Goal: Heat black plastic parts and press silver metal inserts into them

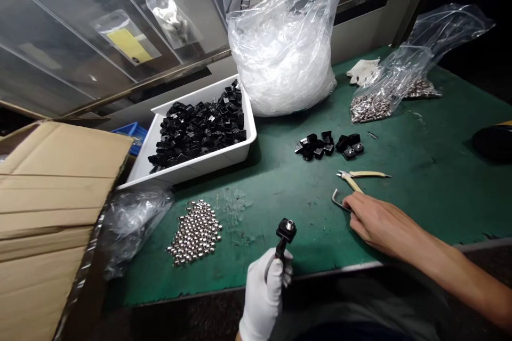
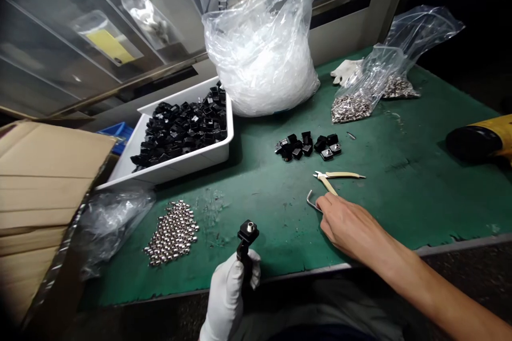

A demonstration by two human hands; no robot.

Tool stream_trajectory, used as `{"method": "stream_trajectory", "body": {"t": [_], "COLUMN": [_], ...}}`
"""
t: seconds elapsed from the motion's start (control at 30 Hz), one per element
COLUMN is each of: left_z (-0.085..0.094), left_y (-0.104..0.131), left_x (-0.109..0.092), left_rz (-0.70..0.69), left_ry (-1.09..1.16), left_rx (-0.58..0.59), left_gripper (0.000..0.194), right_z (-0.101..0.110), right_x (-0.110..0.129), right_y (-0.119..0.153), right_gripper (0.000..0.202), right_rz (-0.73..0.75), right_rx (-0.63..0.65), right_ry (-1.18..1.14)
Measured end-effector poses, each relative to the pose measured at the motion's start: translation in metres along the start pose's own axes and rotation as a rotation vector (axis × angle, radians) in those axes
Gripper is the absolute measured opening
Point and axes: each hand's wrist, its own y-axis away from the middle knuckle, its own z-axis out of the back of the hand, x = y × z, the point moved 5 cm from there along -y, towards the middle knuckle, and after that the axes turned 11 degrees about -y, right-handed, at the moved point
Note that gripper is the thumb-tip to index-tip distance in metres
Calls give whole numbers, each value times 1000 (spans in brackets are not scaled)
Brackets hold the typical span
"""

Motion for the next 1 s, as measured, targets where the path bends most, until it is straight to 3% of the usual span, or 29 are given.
{"method": "stream_trajectory", "body": {"t": [0.2, 0.33, 0.47, 0.63, 0.8, 1.0], "left_z": [-2, -3, -1, -2, -3, -4], "left_y": [-1, 1, 4, 3, 2, 5], "left_x": [-3, -2, -1, -3, -6, -8], "left_rz": [15, -1, -50, -107, -131, -168], "left_ry": [-25, -71, -193, -342, -377, -403], "left_rx": [24, 14, -17, -7, -16, -24], "left_gripper": [50, 49, 48, 43, 42, 36], "right_z": [5, 18, 27, 41, 54, 50], "right_x": [-4, 7, 31, 59, 72, 71], "right_y": [2, 8, 20, 29, 32, 33], "right_gripper": [26, 28, 26, 26, 26, 28], "right_rz": [-131, -241, -191, -80, 15, 7], "right_rx": [-24, -110, -164, -155, -185, -162], "right_ry": [-143, -448, -714, -878, -878, -833]}}
